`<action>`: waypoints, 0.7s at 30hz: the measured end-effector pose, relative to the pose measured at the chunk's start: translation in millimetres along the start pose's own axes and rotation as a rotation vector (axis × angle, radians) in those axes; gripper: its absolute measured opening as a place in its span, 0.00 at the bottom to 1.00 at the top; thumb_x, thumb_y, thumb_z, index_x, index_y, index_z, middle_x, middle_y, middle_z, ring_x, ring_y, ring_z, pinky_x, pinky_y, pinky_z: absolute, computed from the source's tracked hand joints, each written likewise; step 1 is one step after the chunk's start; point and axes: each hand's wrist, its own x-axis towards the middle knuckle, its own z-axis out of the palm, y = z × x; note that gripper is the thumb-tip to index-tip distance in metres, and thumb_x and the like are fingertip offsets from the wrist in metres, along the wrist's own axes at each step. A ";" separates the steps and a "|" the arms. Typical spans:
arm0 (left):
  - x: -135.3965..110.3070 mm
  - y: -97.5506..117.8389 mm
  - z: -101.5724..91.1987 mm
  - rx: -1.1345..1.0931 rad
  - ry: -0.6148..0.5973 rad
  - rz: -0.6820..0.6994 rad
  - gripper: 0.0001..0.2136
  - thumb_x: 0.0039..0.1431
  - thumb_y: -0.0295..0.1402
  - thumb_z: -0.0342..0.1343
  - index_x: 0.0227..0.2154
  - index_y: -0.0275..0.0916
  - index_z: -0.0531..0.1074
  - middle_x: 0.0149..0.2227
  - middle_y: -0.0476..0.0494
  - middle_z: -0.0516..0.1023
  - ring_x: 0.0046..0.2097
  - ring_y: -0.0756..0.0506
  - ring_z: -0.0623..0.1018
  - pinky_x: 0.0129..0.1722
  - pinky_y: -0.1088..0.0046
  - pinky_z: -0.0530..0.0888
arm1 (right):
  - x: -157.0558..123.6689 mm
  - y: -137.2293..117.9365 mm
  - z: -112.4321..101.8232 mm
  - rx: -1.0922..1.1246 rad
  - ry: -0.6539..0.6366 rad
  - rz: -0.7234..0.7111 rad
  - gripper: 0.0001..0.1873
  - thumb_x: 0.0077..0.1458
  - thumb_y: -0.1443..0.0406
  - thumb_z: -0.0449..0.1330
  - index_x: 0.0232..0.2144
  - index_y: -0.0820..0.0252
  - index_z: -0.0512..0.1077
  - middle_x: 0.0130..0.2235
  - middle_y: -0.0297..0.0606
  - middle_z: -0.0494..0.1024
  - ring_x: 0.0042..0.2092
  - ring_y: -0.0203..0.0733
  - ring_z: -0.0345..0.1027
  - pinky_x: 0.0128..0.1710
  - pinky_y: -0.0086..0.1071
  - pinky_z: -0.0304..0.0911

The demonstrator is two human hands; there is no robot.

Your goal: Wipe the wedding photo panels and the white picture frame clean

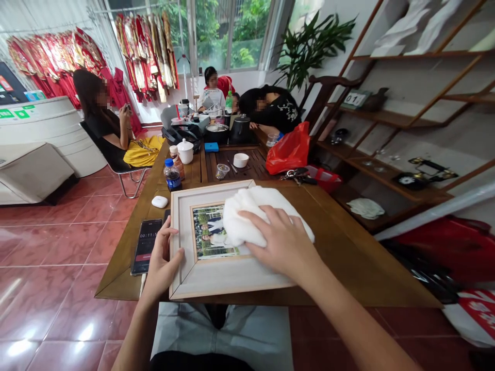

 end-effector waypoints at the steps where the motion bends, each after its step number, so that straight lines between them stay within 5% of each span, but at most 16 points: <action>1: 0.0 0.1 0.0 0.001 -0.002 0.005 0.15 0.60 0.28 0.55 0.49 0.46 0.65 0.74 0.38 0.49 0.75 0.37 0.51 0.72 0.49 0.49 | 11.8 3.2 1.5 0.013 -0.002 -0.003 0.27 0.63 0.56 0.53 0.62 0.49 0.69 0.56 0.48 0.72 0.55 0.60 0.67 0.48 0.51 0.64; 10: -0.3 2.0 0.8 0.016 0.010 0.013 0.14 0.60 0.28 0.56 0.48 0.45 0.66 0.74 0.37 0.51 0.75 0.37 0.49 0.72 0.49 0.49 | 70.7 1.3 12.2 0.059 0.021 -0.020 0.29 0.64 0.51 0.52 0.64 0.50 0.66 0.55 0.50 0.69 0.55 0.60 0.62 0.48 0.49 0.58; 21: 1.1 1.2 -0.2 0.036 0.003 0.035 0.12 0.61 0.28 0.55 0.47 0.45 0.68 0.72 0.40 0.55 0.74 0.38 0.54 0.72 0.52 0.52 | 101.1 -78.2 5.3 0.223 -0.148 -0.242 0.33 0.62 0.55 0.55 0.68 0.50 0.60 0.63 0.53 0.62 0.60 0.64 0.56 0.54 0.53 0.55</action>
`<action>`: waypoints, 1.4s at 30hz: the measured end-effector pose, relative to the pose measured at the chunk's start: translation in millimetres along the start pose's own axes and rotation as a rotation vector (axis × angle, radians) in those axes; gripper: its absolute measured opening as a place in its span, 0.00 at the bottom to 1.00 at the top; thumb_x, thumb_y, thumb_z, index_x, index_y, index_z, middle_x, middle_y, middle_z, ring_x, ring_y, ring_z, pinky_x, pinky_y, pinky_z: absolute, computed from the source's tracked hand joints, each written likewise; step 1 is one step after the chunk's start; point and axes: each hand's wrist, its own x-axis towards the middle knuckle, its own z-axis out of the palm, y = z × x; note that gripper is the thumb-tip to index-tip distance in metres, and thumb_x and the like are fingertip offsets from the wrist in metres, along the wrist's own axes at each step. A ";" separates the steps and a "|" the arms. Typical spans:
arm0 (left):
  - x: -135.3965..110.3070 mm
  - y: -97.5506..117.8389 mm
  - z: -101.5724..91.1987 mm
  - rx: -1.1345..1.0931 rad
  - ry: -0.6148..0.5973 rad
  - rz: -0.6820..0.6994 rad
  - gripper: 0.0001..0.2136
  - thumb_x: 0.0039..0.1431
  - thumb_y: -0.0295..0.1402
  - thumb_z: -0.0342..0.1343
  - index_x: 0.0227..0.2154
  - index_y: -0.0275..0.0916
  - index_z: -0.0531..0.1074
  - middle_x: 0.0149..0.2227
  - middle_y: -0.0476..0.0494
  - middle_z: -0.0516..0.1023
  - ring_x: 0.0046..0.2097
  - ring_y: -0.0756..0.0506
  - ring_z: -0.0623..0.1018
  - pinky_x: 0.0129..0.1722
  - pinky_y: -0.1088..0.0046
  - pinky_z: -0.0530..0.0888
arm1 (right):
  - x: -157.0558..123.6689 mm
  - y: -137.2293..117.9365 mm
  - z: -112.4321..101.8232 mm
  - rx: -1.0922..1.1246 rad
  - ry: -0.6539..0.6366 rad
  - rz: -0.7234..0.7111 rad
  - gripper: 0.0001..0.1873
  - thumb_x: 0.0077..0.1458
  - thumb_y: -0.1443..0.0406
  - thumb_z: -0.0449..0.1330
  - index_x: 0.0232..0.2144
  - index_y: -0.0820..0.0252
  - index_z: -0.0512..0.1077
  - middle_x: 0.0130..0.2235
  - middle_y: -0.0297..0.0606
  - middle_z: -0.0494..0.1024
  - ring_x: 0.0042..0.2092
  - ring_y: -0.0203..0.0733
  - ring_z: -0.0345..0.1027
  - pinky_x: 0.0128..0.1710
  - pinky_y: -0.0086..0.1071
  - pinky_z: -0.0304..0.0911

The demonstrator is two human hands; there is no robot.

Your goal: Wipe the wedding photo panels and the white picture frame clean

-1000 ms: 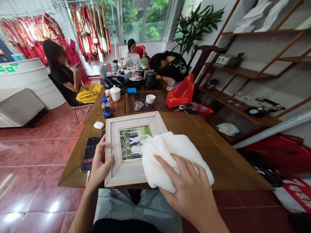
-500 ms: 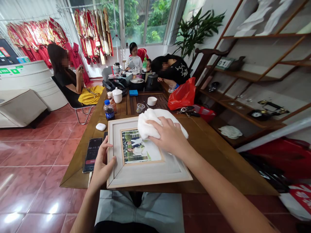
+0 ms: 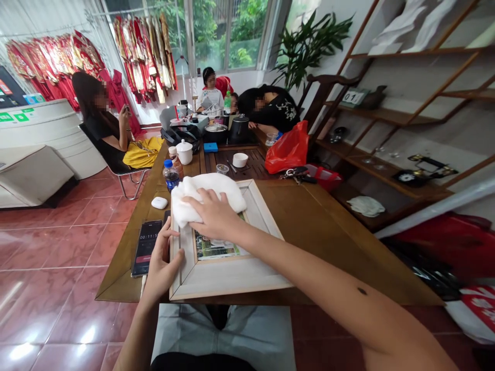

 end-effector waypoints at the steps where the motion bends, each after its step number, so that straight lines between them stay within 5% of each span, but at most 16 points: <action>1: 0.2 -1.0 0.0 -0.004 0.001 0.003 0.13 0.60 0.28 0.55 0.47 0.46 0.68 0.72 0.40 0.56 0.73 0.38 0.56 0.71 0.52 0.53 | 3.9 -5.6 1.3 0.023 -0.006 -0.026 0.33 0.62 0.55 0.55 0.68 0.50 0.60 0.64 0.53 0.62 0.61 0.63 0.56 0.54 0.54 0.54; 8: 0.1 -4.1 0.6 -0.019 0.006 0.007 0.15 0.59 0.27 0.55 0.48 0.47 0.67 0.68 0.42 0.60 0.69 0.39 0.64 0.71 0.53 0.54 | 10.1 -12.6 2.0 0.096 -0.039 -0.074 0.33 0.62 0.56 0.56 0.68 0.48 0.60 0.64 0.53 0.63 0.62 0.62 0.56 0.56 0.55 0.53; 19: 1.1 -0.2 4.4 -0.116 0.029 -0.018 0.18 0.61 0.30 0.57 0.51 0.46 0.60 0.57 0.41 0.69 0.63 0.41 0.69 0.66 0.58 0.62 | -31.0 -6.4 -2.5 0.163 -0.132 -0.181 0.33 0.59 0.59 0.60 0.66 0.49 0.65 0.65 0.54 0.63 0.65 0.60 0.56 0.61 0.58 0.50; 33: 0.0 -1.1 3.9 -0.138 0.013 -0.041 0.20 0.61 0.33 0.62 0.53 0.47 0.61 0.73 0.36 0.50 0.73 0.37 0.56 0.70 0.50 0.56 | -102.8 -18.8 -1.8 0.175 -0.138 -0.202 0.35 0.54 0.60 0.63 0.65 0.46 0.66 0.62 0.52 0.67 0.62 0.62 0.58 0.61 0.62 0.50; 42: -1.2 -4.1 2.6 -0.120 0.009 -0.042 0.22 0.59 0.31 0.64 0.53 0.47 0.62 0.74 0.36 0.50 0.74 0.37 0.55 0.71 0.52 0.55 | -107.3 -15.2 -6.9 0.213 -0.157 -0.321 0.34 0.53 0.64 0.61 0.63 0.48 0.68 0.59 0.52 0.69 0.60 0.61 0.61 0.59 0.61 0.52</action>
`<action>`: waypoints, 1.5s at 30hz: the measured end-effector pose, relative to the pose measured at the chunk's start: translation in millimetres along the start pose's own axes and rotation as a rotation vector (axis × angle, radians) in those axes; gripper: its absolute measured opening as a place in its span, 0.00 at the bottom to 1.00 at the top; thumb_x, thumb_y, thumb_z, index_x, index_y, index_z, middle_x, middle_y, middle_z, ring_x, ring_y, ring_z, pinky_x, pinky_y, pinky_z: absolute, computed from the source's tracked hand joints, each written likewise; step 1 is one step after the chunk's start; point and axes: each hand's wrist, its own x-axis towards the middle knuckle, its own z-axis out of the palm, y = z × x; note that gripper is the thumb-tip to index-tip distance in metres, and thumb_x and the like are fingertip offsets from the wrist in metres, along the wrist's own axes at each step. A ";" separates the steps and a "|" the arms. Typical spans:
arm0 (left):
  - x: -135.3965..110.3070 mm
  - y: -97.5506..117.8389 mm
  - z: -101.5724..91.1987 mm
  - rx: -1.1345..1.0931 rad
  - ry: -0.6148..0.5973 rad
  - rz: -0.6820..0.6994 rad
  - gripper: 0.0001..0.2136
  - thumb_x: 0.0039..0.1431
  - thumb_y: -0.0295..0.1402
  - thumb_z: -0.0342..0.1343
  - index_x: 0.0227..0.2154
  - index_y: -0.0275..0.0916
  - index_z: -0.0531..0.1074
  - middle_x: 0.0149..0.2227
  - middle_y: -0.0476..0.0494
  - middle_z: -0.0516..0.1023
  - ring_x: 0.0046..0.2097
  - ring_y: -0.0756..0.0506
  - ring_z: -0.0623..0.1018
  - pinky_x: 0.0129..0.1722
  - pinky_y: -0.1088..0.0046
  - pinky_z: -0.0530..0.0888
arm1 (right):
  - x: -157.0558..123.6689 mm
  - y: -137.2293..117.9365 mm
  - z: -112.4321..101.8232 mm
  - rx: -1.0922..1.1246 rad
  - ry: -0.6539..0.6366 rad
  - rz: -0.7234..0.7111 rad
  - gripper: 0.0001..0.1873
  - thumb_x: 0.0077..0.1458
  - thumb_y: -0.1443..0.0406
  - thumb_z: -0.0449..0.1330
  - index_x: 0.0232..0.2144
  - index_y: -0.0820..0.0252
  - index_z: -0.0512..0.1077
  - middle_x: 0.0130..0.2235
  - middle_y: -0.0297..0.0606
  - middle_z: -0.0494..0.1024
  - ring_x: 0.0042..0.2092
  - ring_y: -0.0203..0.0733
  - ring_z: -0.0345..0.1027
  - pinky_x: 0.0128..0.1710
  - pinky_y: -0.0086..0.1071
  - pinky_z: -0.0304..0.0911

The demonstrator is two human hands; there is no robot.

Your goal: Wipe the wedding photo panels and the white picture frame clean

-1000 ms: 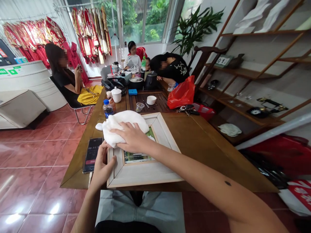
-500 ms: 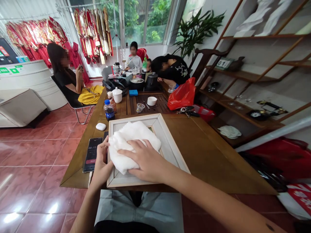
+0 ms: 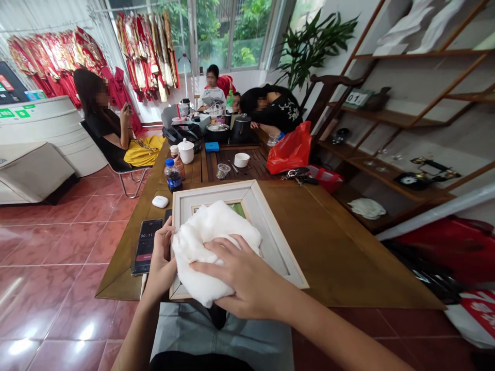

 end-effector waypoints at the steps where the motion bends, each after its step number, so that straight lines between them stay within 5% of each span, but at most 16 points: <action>1: -0.1 -0.4 -0.1 0.000 0.000 0.000 0.23 0.58 0.32 0.64 0.53 0.47 0.62 0.74 0.37 0.50 0.74 0.37 0.55 0.70 0.52 0.55 | -0.6 -0.1 -1.0 0.018 -0.007 -0.010 0.34 0.52 0.64 0.62 0.63 0.47 0.69 0.58 0.52 0.70 0.59 0.61 0.61 0.58 0.61 0.53; 9: 0.2 4.2 0.6 0.027 0.000 -0.014 0.19 0.61 0.29 0.58 0.52 0.46 0.61 0.74 0.36 0.48 0.74 0.38 0.55 0.71 0.48 0.52 | -26.8 2.6 -5.4 -0.028 0.000 0.050 0.33 0.48 0.61 0.65 0.58 0.45 0.73 0.58 0.50 0.72 0.58 0.63 0.65 0.56 0.60 0.56; 17: 0.0 5.6 0.9 0.005 -0.013 -0.025 0.19 0.61 0.27 0.55 0.52 0.46 0.61 0.75 0.36 0.47 0.74 0.37 0.53 0.71 0.47 0.51 | -87.2 24.9 9.5 -0.267 0.300 0.103 0.28 0.54 0.56 0.60 0.58 0.43 0.74 0.56 0.46 0.74 0.53 0.60 0.69 0.50 0.54 0.62; 21: 0.6 6.6 1.5 -0.005 -0.017 -0.016 0.18 0.60 0.28 0.55 0.51 0.47 0.61 0.75 0.37 0.47 0.74 0.38 0.53 0.72 0.46 0.50 | -101.2 28.5 15.6 -0.340 0.352 0.157 0.28 0.53 0.60 0.59 0.57 0.45 0.75 0.57 0.47 0.74 0.54 0.63 0.69 0.49 0.56 0.63; 38: 0.8 5.6 -1.1 0.063 -0.010 -0.020 0.15 0.61 0.29 0.56 0.50 0.46 0.64 0.74 0.38 0.50 0.74 0.38 0.53 0.72 0.50 0.52 | -15.0 94.3 -11.3 -0.447 0.351 0.457 0.26 0.60 0.57 0.56 0.60 0.46 0.72 0.60 0.48 0.70 0.57 0.61 0.64 0.52 0.54 0.60; 45: 0.9 4.8 -1.6 0.090 0.002 0.025 0.15 0.60 0.28 0.56 0.49 0.45 0.66 0.74 0.38 0.51 0.74 0.36 0.55 0.71 0.50 0.54 | -22.8 90.9 -5.5 -0.422 0.352 0.440 0.25 0.62 0.57 0.53 0.60 0.48 0.72 0.61 0.50 0.69 0.60 0.61 0.63 0.50 0.52 0.61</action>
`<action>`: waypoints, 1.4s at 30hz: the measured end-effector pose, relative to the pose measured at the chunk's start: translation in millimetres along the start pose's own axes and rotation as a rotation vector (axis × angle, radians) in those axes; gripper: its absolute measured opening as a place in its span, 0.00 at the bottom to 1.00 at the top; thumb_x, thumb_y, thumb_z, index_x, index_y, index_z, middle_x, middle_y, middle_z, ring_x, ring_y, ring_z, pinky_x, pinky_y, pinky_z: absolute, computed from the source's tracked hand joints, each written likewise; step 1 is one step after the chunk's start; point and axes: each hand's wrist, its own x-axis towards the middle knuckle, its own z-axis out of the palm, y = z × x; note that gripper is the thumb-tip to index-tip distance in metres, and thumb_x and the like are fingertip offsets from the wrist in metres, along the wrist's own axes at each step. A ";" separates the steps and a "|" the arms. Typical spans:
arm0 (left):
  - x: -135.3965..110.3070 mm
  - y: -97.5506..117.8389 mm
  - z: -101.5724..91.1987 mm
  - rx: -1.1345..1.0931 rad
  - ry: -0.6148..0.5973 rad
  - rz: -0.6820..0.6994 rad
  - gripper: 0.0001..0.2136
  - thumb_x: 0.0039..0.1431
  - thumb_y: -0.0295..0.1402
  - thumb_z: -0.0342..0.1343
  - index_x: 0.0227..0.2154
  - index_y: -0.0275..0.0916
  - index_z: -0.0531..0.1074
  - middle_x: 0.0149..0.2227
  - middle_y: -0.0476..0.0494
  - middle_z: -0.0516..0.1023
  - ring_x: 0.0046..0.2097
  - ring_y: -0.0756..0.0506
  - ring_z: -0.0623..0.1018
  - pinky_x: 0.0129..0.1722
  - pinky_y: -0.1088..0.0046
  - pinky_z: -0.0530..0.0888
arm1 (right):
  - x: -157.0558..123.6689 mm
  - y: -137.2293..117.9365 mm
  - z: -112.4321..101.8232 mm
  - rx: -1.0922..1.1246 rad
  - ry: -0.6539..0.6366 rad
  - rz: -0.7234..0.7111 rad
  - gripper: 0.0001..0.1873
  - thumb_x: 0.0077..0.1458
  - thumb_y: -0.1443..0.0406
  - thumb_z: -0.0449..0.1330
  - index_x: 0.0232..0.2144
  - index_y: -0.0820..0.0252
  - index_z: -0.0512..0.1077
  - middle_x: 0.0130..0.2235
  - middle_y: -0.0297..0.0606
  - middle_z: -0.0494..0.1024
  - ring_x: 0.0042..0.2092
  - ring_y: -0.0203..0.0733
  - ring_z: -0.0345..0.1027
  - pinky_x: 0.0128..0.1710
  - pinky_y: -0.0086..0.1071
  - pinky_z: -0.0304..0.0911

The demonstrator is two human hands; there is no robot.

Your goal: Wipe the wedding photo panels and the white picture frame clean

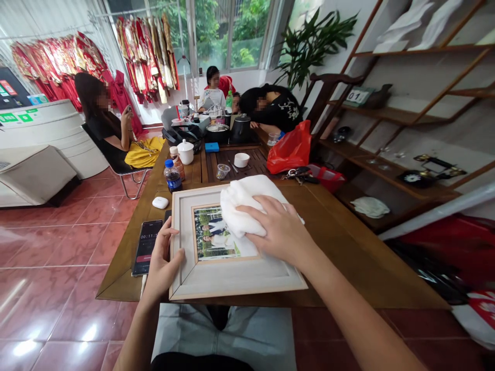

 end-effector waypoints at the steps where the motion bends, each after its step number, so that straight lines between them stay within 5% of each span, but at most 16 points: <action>1: -0.1 0.3 0.2 0.007 0.001 0.000 0.15 0.60 0.27 0.55 0.49 0.45 0.66 0.74 0.38 0.51 0.74 0.37 0.55 0.71 0.50 0.54 | -6.8 0.0 -0.1 0.005 -0.001 -0.010 0.25 0.62 0.57 0.53 0.59 0.48 0.72 0.61 0.50 0.69 0.60 0.61 0.63 0.50 0.52 0.61; 13: 0.2 2.3 1.4 0.013 -0.009 -0.015 0.15 0.60 0.26 0.55 0.49 0.45 0.67 0.74 0.39 0.51 0.74 0.37 0.55 0.71 0.49 0.53 | -100.9 -18.9 -13.9 0.137 0.034 -0.062 0.27 0.60 0.56 0.55 0.61 0.43 0.69 0.63 0.47 0.67 0.63 0.64 0.62 0.51 0.55 0.64; 27: -0.3 2.8 0.6 0.023 0.005 -0.019 0.13 0.60 0.27 0.55 0.47 0.44 0.68 0.73 0.37 0.53 0.75 0.37 0.51 0.72 0.48 0.50 | -13.5 -6.3 -0.7 0.014 -0.014 -0.031 0.27 0.58 0.57 0.56 0.60 0.48 0.72 0.59 0.49 0.70 0.59 0.62 0.63 0.52 0.53 0.60; 36: 0.9 1.7 1.7 0.034 0.012 0.000 0.14 0.58 0.28 0.55 0.47 0.45 0.69 0.73 0.41 0.52 0.74 0.36 0.55 0.71 0.50 0.53 | -39.3 -24.1 -2.6 0.178 -0.058 -0.209 0.29 0.57 0.53 0.57 0.61 0.48 0.72 0.62 0.51 0.70 0.62 0.65 0.60 0.56 0.59 0.55; 42: 0.4 1.8 1.1 0.040 0.014 -0.010 0.13 0.59 0.27 0.55 0.47 0.45 0.68 0.73 0.39 0.52 0.74 0.36 0.54 0.72 0.50 0.51 | -43.0 -46.5 -18.9 0.306 -0.210 -0.313 0.35 0.51 0.60 0.61 0.63 0.46 0.70 0.63 0.51 0.69 0.63 0.64 0.61 0.57 0.59 0.56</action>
